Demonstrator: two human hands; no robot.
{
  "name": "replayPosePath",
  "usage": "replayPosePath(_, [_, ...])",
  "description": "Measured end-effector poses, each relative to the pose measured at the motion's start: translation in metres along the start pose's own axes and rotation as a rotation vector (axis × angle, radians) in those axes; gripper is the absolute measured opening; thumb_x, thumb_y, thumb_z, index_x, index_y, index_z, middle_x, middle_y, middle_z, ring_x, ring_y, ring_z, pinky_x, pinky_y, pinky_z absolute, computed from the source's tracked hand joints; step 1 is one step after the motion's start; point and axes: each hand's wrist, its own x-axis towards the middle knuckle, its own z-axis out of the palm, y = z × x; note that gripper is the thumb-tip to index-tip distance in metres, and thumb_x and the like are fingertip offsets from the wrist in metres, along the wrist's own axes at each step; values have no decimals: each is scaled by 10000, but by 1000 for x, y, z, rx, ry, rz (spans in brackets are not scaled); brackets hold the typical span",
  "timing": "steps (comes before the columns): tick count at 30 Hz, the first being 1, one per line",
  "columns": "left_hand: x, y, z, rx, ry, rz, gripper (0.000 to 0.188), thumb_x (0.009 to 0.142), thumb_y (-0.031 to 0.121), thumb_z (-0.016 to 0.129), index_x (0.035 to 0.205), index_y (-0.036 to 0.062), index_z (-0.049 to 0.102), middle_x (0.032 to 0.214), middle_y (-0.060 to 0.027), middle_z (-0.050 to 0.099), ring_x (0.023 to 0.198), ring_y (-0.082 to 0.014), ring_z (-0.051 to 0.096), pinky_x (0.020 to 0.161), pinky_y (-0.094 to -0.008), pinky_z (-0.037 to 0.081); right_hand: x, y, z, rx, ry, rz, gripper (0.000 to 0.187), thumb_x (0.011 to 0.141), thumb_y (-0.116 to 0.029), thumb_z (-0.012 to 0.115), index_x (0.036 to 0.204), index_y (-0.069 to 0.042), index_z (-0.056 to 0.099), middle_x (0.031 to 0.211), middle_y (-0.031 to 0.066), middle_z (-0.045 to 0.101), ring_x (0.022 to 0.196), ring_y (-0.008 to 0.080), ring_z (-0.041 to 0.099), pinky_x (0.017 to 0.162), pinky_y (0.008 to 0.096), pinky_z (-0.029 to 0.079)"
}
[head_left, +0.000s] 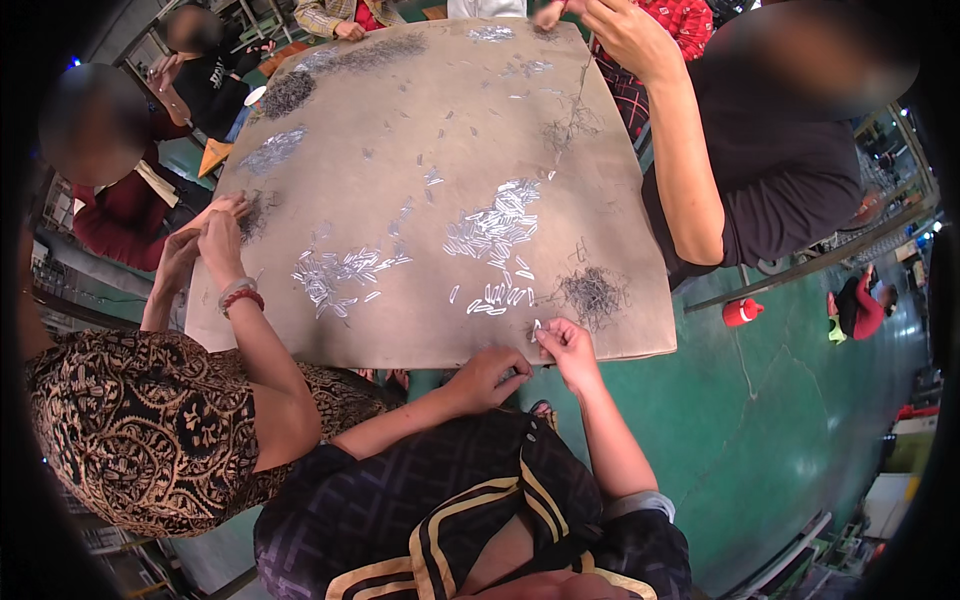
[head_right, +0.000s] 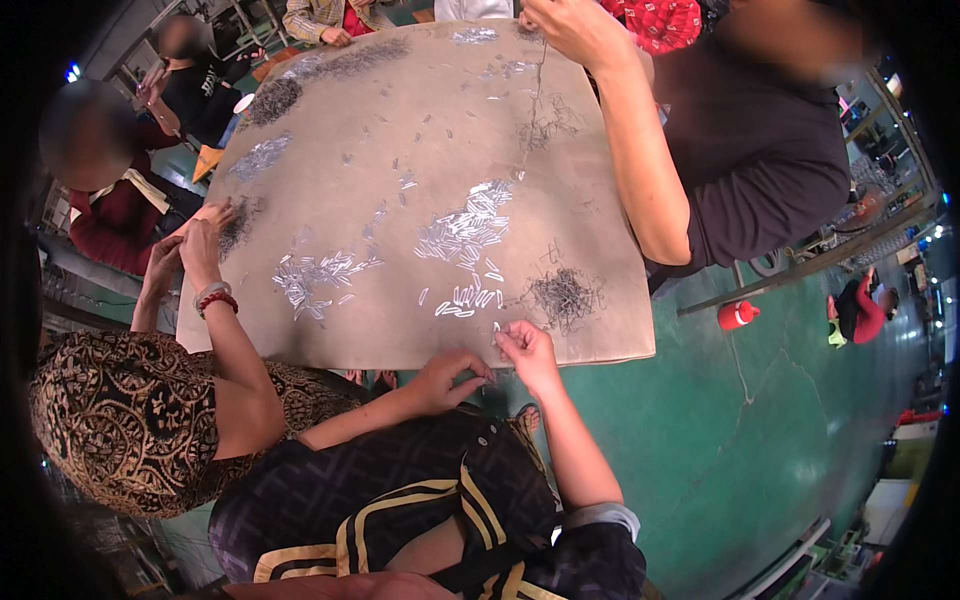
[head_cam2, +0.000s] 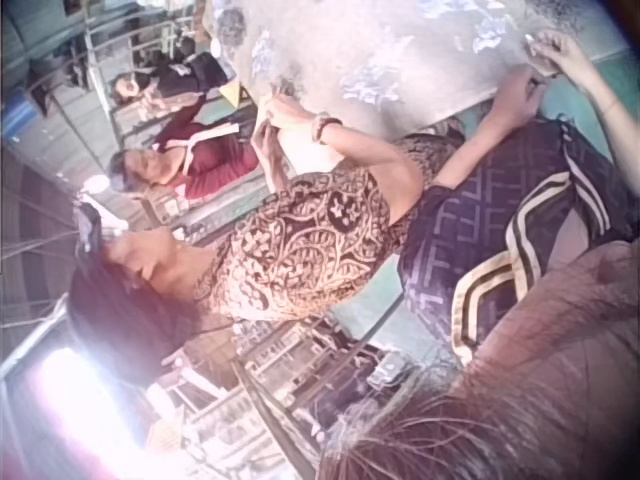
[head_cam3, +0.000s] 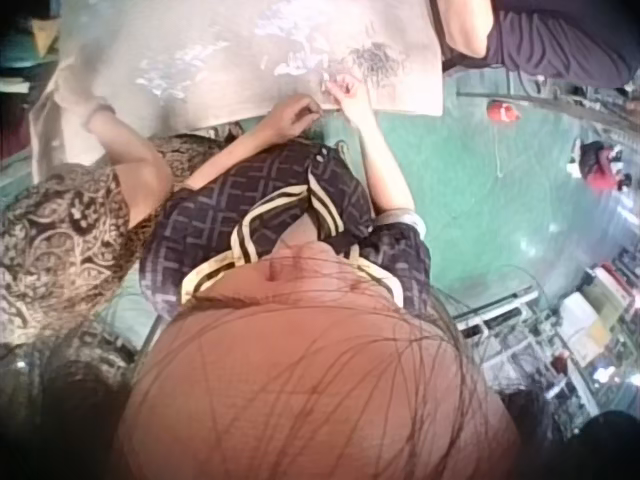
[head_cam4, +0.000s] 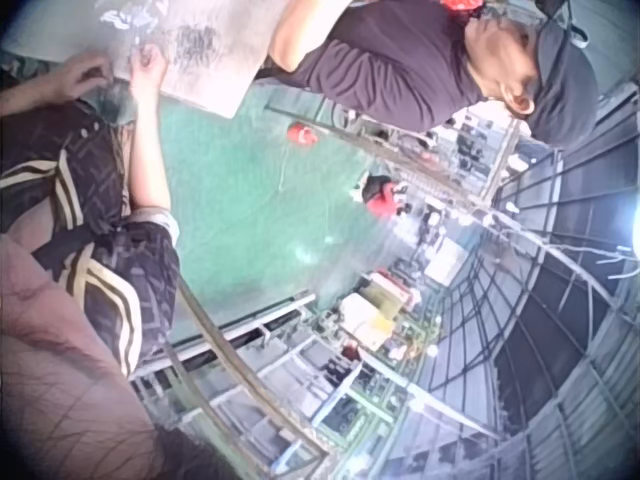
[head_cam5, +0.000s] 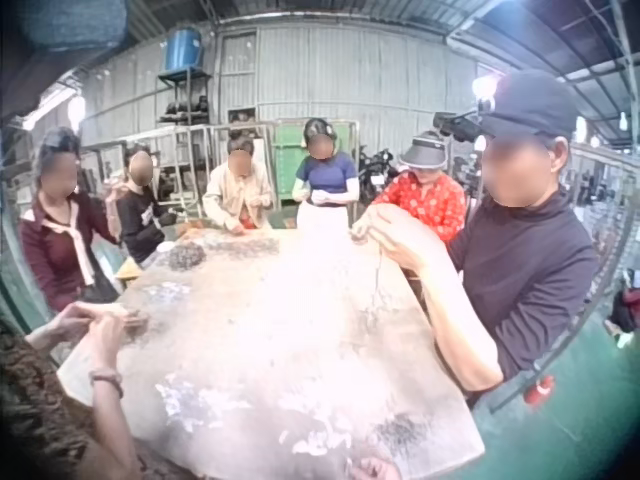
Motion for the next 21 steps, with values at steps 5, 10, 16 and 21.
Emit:
replayPosePath(5, [7, 1, 3, 15, 42, 3, 98, 796, 23, 624, 873, 42, 566, 850, -98, 623, 825, -259, 624, 727, -338, 485, -37, -11, 3, 43, 10, -50, 58, 872, -42, 613, 880, -1, 573, 701, -3, 582, 625, 50, 532, 585, 201, 450])
replayPosePath(10, [12, 0, 7, 37, 26, 8, 116, 769, 36, 650, 845, 51, 564, 792, -93, 605, 773, -275, 604, 683, -363, 457, -53, -12, 11, -173, 141, -150, 48, 848, -23, 616, 860, 7, 581, 708, 7, 586, 619, 56, 520, 575, 217, 440])
replayPosePath(16, [13, 1, 9, 7, -18, 4, 122, 752, 48, 663, 823, 59, 563, 776, -95, 591, 743, -295, 584, 661, -375, 436, -62, -10, 14, -346, 242, -256, 73, 807, -21, 644, 846, 7, 589, 701, 48, 579, 609, 91, 509, 570, 251, 435])
replayPosePath(21, [11, -3, 11, 19, -40, -3, 120, 755, 60, 668, 811, 50, 562, 765, -102, 594, 729, -298, 586, 651, -374, 440, -67, -2, 13, -392, 258, -290, 76, 802, -20, 644, 851, 3, 592, 712, 70, 583, 608, 127, 521, 568, 262, 437])
